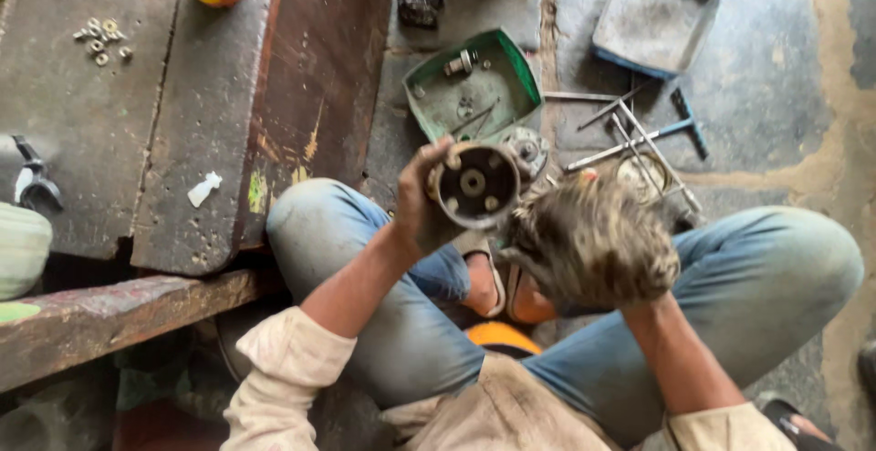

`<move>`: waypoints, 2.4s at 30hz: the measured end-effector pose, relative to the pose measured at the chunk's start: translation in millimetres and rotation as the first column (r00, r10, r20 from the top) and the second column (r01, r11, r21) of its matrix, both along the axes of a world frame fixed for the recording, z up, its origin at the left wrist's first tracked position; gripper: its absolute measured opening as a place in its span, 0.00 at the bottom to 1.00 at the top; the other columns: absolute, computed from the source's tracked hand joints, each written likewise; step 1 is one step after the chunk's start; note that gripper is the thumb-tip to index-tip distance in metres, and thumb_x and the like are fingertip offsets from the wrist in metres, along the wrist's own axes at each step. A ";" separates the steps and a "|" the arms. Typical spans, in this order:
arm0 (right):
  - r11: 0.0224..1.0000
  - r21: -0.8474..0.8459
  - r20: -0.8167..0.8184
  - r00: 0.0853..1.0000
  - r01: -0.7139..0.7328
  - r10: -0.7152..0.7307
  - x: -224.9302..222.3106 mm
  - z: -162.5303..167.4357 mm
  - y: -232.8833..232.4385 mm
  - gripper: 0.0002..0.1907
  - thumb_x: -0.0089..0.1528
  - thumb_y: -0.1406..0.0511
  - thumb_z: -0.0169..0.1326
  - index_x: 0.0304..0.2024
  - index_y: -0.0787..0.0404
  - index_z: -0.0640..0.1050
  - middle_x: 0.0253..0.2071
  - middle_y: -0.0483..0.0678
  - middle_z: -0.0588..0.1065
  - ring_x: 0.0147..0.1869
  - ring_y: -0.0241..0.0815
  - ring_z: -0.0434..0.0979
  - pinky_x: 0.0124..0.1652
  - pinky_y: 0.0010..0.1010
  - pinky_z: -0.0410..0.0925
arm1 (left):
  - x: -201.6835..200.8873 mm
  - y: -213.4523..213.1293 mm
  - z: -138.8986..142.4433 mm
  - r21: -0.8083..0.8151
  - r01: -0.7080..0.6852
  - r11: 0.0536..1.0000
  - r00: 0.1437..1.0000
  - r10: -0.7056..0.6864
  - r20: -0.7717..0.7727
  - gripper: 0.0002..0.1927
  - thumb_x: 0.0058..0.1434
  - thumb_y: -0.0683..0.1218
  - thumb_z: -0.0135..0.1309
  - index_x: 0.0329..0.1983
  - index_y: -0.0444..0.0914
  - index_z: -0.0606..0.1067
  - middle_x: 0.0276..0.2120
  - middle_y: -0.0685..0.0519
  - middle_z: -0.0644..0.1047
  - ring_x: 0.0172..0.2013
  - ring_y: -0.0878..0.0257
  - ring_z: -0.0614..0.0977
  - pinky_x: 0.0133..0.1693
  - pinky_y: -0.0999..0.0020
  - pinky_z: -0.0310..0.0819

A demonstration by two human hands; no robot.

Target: The person sits on the workshop floor and works on a small engine starter-like component held in their lap. They disassemble and reposition parts of the housing by hand, use a green-handled screwdriver-like tool to work inside the housing, and wipe the part with a rag.

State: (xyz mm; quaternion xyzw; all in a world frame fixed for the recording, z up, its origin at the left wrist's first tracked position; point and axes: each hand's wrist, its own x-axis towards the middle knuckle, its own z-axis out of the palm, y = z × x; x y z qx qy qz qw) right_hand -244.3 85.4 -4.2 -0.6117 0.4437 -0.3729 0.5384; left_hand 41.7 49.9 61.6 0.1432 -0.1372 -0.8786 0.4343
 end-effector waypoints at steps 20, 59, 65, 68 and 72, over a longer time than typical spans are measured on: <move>0.905 -0.063 -0.888 0.438 -0.422 0.142 108.5 63.7 4.3 0.18 0.59 0.54 0.53 0.46 0.57 0.78 0.48 0.57 0.77 0.56 0.63 0.76 0.58 0.54 0.66 | -9.2 1.0 -19.8 -0.104 -0.025 0.994 0.954 0.055 0.296 0.23 0.70 0.53 0.48 0.60 0.33 0.69 0.49 0.47 0.76 0.51 0.60 0.78 0.58 0.65 0.71; 0.898 -0.323 -0.635 0.772 -0.297 0.027 55.8 -66.1 50.7 0.26 0.70 0.59 0.46 0.69 0.60 0.66 0.68 0.54 0.68 0.70 0.51 0.67 0.69 0.46 0.59 | 7.4 -11.4 -8.0 0.120 -0.055 0.991 0.997 0.062 -0.053 0.32 0.70 0.60 0.44 0.63 0.28 0.69 0.56 0.39 0.76 0.55 0.52 0.81 0.60 0.58 0.76; 0.995 -0.082 -0.089 0.995 -0.052 0.045 6.8 -79.5 66.9 0.26 0.73 0.61 0.44 0.72 0.62 0.61 0.69 0.53 0.67 0.69 0.46 0.67 0.68 0.41 0.61 | 16.8 -11.5 -5.4 0.005 -0.119 0.993 0.985 0.119 -0.127 0.35 0.73 0.62 0.43 0.65 0.26 0.68 0.56 0.36 0.75 0.52 0.52 0.82 0.54 0.61 0.81; 0.979 0.105 0.004 0.984 -0.175 0.176 -27.7 -83.9 81.6 0.27 0.71 0.61 0.44 0.72 0.62 0.60 0.69 0.52 0.66 0.70 0.45 0.66 0.68 0.41 0.61 | 18.3 -12.3 -4.9 0.001 -0.116 0.993 0.982 0.114 -0.149 0.36 0.71 0.63 0.44 0.63 0.26 0.68 0.57 0.36 0.74 0.52 0.54 0.82 0.54 0.62 0.81; 0.985 -0.104 -0.154 0.981 -0.136 0.119 -33.3 -85.4 88.2 0.30 0.69 0.63 0.50 0.72 0.62 0.59 0.70 0.53 0.65 0.71 0.46 0.66 0.69 0.43 0.60 | 19.1 -13.3 -2.8 0.031 -0.117 0.993 0.989 0.120 -0.092 0.36 0.69 0.64 0.44 0.64 0.28 0.67 0.59 0.35 0.74 0.55 0.53 0.82 0.57 0.60 0.80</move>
